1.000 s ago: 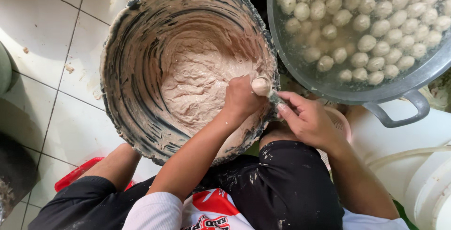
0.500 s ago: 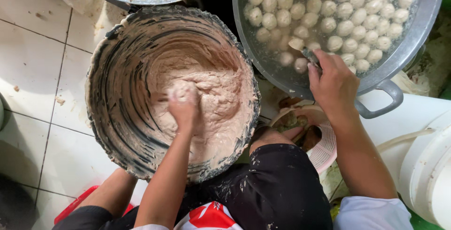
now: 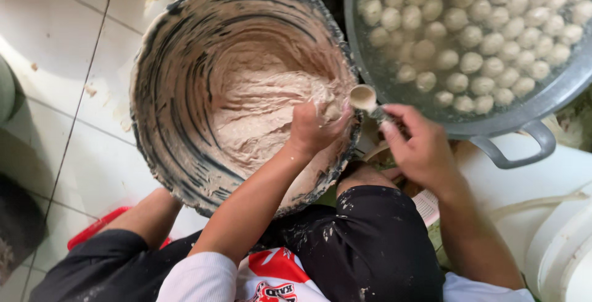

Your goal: The person sits on the floor with a large bowl of dough batter on their lap. They repeatedly squeeze dough by hand into a scoop and release the formed ball into a large pan of water beside them, adding to the balls already in the pan.

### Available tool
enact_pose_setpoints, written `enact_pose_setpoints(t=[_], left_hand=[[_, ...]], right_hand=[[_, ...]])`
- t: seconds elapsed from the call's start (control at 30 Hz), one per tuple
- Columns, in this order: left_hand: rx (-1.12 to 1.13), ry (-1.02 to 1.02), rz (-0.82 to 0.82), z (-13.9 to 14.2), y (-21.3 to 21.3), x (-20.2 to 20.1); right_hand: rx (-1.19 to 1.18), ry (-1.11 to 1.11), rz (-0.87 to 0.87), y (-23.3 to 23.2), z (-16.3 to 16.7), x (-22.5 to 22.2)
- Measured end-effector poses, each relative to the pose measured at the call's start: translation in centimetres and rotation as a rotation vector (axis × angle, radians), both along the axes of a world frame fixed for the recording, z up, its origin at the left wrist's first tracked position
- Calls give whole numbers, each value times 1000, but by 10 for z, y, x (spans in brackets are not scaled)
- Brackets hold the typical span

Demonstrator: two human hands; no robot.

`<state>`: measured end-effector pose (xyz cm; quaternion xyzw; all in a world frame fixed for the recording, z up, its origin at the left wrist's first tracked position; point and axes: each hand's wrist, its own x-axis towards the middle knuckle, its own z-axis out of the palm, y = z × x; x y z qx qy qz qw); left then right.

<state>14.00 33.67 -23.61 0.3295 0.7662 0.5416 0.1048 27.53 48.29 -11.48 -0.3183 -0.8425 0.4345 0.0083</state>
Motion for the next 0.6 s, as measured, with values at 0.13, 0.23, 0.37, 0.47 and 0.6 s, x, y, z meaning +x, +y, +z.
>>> enact_pose_setpoints(t=[0.13, 0.23, 0.37, 0.47, 0.6], left_hand=[[-80, 67, -24, -10, 4, 3], [-141, -59, 6, -15, 4, 1], [-341, 190, 125, -23, -3, -9], [-283, 183, 241, -26, -5, -8], [-117, -2, 196, -25, -4, 2]], right_hand=[[184, 168, 234, -21, -5, -7], [-462, -126, -31, -18, -12, -11], [-352, -117, -97, -2, -11, -1], [-23, -58, -143, 11, -5, 7], [305, 38, -76, 25, 0, 8]])
